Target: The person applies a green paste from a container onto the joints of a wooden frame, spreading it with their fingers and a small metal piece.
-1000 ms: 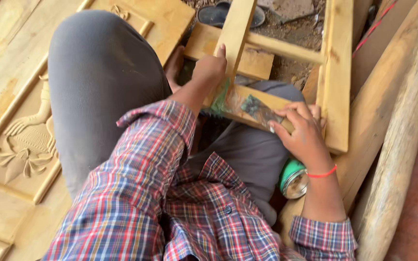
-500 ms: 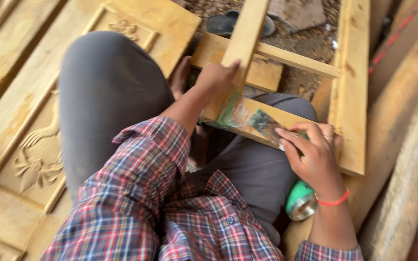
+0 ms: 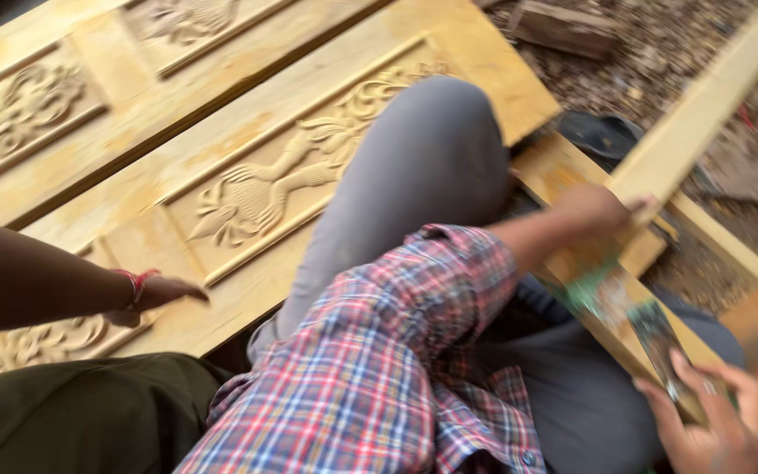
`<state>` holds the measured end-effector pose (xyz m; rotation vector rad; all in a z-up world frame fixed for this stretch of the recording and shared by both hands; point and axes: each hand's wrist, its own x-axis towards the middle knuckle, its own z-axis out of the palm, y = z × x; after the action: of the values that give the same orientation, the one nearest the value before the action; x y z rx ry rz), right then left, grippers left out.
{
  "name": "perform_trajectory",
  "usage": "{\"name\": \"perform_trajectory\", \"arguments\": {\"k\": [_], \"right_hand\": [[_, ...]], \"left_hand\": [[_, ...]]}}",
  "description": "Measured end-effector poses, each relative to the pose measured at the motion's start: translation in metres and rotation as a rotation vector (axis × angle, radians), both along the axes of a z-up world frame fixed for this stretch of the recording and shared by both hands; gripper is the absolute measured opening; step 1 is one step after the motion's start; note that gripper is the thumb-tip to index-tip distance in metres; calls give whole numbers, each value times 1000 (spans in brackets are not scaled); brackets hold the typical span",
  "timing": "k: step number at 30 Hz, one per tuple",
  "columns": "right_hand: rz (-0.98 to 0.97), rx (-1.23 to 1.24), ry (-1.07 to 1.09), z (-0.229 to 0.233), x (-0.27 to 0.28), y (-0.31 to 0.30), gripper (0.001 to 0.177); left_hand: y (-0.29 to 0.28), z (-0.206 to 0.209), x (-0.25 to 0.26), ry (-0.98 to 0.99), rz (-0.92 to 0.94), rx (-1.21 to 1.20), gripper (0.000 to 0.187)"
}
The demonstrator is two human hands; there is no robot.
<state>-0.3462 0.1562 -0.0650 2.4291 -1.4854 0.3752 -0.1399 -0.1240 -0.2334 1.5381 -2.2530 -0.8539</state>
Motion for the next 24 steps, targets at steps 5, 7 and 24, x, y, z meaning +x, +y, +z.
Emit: {"name": "perform_trajectory", "arguments": {"k": [5,7,24], "right_hand": [[-91,70,-42,-32,-41,-6,34],[-149,43,-61,-38,-33,4,33],[-330,297,-73,-29,-20,-11,64]], "left_hand": [[44,45,20,209,206,293,77],[56,59,28,235,218,345,82],[73,101,38,187,380,568,107]]}}
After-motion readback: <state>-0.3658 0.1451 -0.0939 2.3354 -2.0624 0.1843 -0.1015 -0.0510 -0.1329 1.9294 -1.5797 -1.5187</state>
